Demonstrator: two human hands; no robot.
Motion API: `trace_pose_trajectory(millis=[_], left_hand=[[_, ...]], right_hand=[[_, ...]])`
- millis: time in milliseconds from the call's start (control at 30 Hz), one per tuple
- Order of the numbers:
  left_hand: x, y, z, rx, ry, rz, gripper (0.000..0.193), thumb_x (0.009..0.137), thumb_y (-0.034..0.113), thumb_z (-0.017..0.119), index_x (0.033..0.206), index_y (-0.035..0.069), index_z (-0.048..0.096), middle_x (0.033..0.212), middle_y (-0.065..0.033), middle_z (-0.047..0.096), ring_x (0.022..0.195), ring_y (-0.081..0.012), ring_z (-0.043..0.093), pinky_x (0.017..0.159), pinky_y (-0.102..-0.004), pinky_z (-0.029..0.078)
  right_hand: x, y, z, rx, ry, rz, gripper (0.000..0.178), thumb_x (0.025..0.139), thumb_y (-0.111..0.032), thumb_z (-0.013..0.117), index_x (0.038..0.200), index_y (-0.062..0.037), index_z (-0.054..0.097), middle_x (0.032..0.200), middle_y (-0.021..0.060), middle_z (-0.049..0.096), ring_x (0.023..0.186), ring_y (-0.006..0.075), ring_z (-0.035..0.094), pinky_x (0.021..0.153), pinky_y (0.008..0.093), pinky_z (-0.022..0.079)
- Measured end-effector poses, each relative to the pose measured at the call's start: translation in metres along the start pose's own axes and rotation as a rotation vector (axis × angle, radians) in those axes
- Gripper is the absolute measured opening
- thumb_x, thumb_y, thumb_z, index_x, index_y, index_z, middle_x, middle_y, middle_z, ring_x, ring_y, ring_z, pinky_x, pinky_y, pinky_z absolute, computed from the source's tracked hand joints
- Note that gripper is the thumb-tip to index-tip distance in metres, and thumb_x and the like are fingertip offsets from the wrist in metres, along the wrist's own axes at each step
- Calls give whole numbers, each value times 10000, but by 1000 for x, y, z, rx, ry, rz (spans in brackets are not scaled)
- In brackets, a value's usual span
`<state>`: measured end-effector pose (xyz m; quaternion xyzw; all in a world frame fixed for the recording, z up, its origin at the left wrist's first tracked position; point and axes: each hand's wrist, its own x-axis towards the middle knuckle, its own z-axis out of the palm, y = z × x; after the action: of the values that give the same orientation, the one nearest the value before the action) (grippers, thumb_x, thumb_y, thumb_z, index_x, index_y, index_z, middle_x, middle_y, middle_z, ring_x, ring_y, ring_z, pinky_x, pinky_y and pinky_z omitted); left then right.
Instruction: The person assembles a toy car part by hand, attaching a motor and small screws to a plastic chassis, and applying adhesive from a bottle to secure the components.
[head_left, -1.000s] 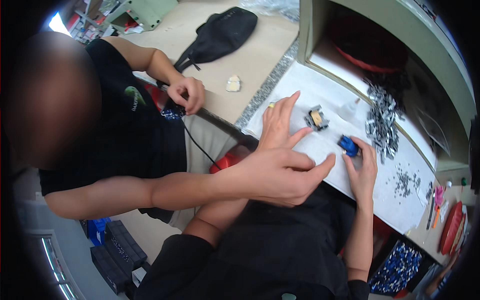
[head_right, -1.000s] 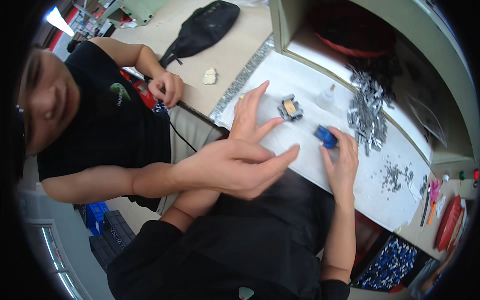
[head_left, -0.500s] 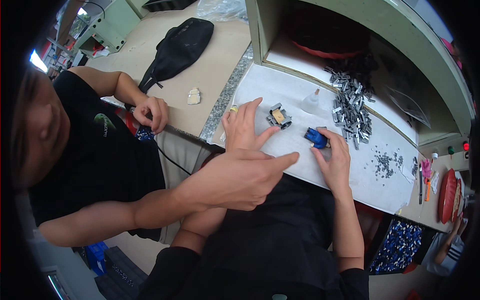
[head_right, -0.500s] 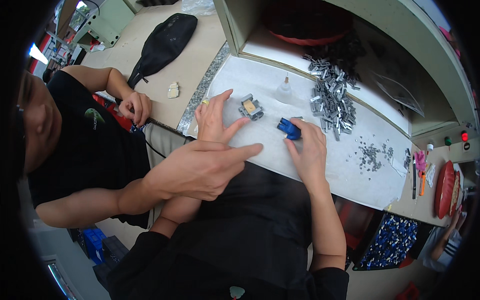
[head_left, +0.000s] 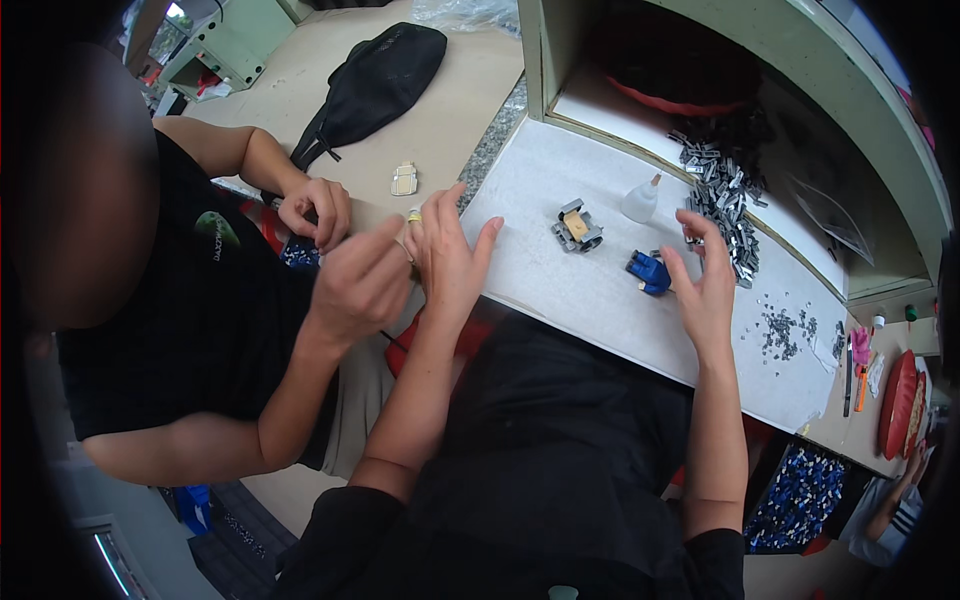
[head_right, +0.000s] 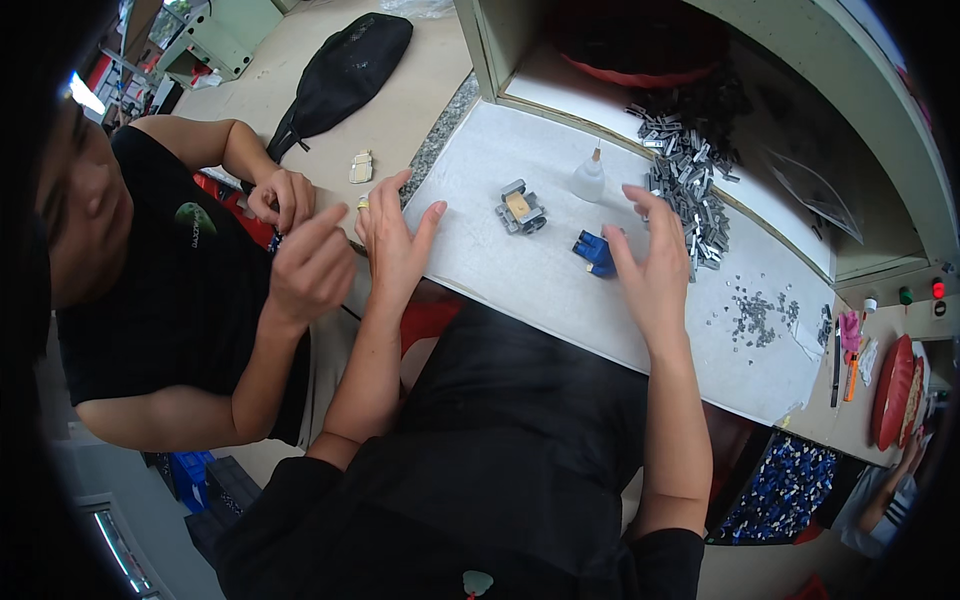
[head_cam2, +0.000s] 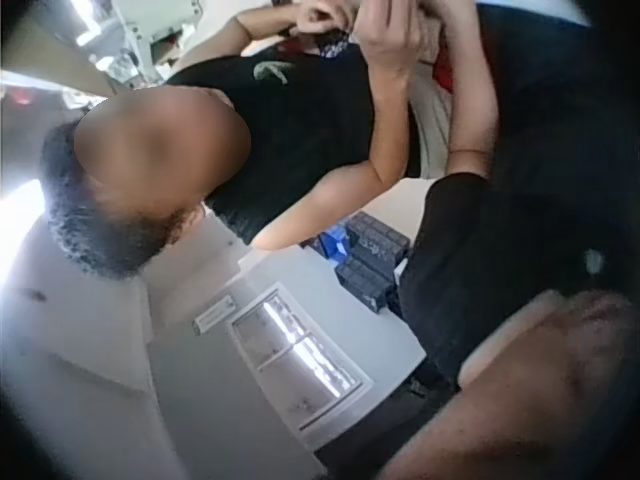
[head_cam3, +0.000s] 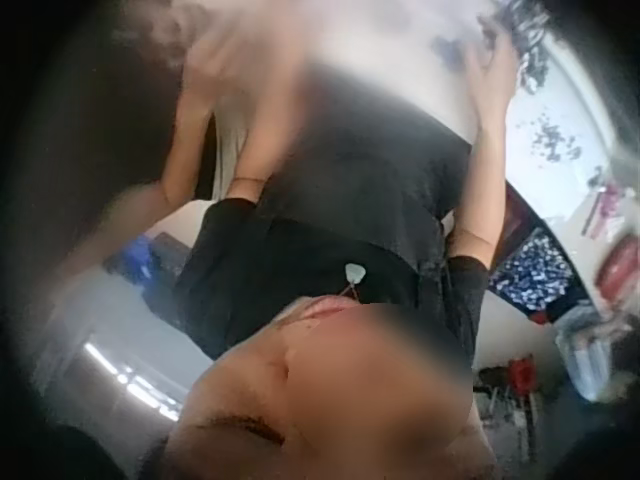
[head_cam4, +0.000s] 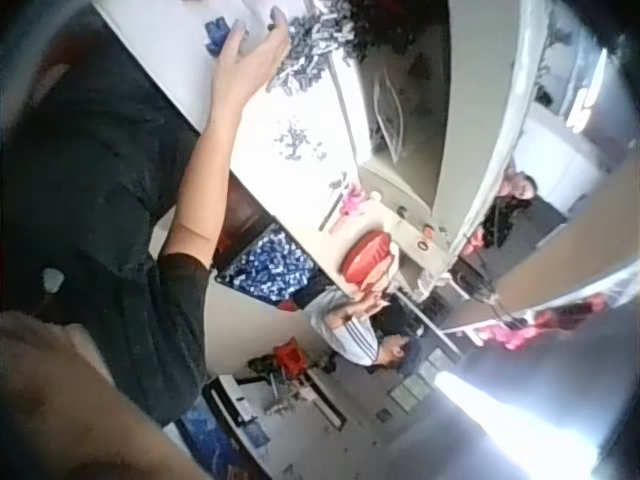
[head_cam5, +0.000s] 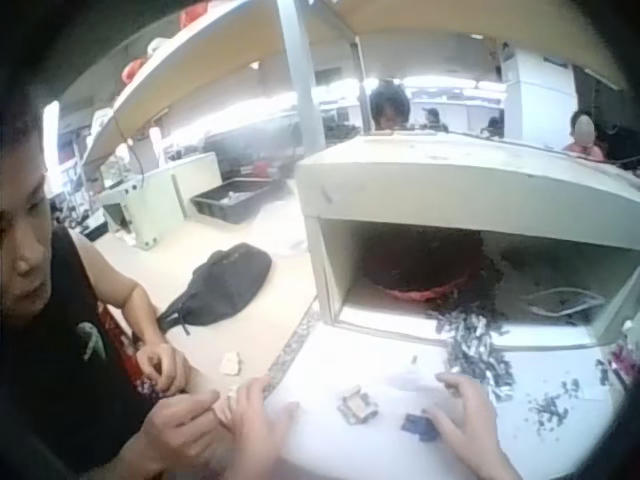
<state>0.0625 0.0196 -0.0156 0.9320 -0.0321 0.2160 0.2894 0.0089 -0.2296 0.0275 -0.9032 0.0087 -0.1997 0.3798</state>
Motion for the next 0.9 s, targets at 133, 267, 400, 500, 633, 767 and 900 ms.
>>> trace_pose_trajectory(millis=[133,267,400,500,633,767,900], left_hand=[[-6,25,-2,-91,-112,178,641,655,290,722,1175,46,436,1102,-132,496,1037,-286,449,936,-438,244],[-12,47,10,-128,-203,271,695,630,277,741,1200,53,414,1079,-115,499,1025,-271,445,959,-468,204],[-14,49,18,-137,-218,241,711,623,260,747,1211,61,400,1062,-108,500,1011,-266,449,959,-492,195],[-12,49,20,-163,-232,225,671,637,220,737,1204,68,412,1049,-94,510,988,-257,461,958,-485,200],[-14,48,22,-226,-212,233,619,654,162,719,1195,80,431,1005,-73,533,954,-247,479,954,-483,205],[-14,48,25,-256,-209,230,580,666,117,701,1187,85,448,964,-59,556,931,-240,493,952,-475,213],[-13,47,25,-239,-238,237,622,675,112,691,1231,85,414,1018,-66,557,957,-248,495,942,-466,256]], right_hand=[[22,9,13,0,-58,9,491,724,-116,650,1163,-47,443,1113,132,541,1030,271,518,885,349,396],[38,10,27,49,-126,42,574,708,-131,667,1207,-55,394,1135,138,537,1046,274,517,895,354,395],[38,15,32,81,-147,73,573,702,-125,673,1199,-53,397,1136,145,539,1040,274,526,883,351,407],[39,18,33,78,-135,76,560,701,-110,672,1189,-54,404,1133,148,540,1023,274,538,865,350,420],[38,20,34,101,-117,74,505,712,-98,662,1157,-58,427,1092,150,564,990,275,559,845,349,430],[42,23,35,94,-140,114,419,729,-87,646,1103,-65,457,996,160,604,944,283,582,818,334,437],[39,26,31,366,-112,132,360,766,-76,614,1091,-29,464,1054,123,575,953,230,575,785,319,455]])
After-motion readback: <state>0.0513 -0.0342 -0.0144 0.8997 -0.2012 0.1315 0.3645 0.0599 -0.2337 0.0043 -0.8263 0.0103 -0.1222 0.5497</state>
